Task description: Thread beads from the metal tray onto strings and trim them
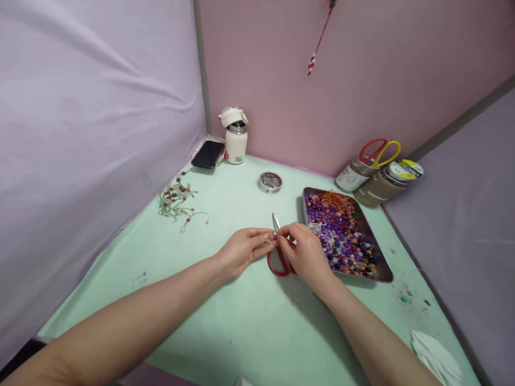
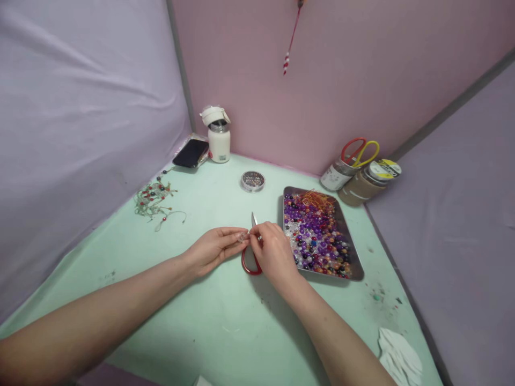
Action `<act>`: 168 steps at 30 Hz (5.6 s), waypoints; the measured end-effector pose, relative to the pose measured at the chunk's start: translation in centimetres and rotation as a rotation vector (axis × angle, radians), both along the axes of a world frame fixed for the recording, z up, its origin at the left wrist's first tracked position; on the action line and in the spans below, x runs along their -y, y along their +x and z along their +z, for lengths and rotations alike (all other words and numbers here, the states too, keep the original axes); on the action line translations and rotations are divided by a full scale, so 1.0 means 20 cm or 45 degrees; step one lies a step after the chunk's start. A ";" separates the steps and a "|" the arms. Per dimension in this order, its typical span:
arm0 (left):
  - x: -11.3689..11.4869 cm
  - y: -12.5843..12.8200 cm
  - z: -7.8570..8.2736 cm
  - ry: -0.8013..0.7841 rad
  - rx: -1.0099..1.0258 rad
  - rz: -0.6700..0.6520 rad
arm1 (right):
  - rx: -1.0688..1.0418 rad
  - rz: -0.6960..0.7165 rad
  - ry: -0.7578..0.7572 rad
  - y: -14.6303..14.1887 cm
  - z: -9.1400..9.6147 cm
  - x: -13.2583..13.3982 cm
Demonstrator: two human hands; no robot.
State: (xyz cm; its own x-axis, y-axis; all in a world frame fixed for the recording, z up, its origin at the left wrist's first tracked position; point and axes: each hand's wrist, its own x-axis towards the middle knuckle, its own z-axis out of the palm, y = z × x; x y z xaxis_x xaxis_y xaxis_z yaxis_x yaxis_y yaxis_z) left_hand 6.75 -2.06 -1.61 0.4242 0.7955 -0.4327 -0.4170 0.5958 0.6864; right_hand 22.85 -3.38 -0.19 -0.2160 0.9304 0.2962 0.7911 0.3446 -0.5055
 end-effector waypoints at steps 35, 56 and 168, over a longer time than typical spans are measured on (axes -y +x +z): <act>0.03 0.02 0.00 0.079 -0.123 -0.065 | -0.170 -0.030 -0.136 -0.02 -0.02 0.01; 0.00 0.01 -0.02 0.055 -0.046 0.058 | -0.313 -0.050 -0.335 -0.01 0.02 0.00; -0.04 -0.03 -0.01 0.066 0.224 -0.029 | -1.646 -0.072 -0.830 -0.03 0.11 0.01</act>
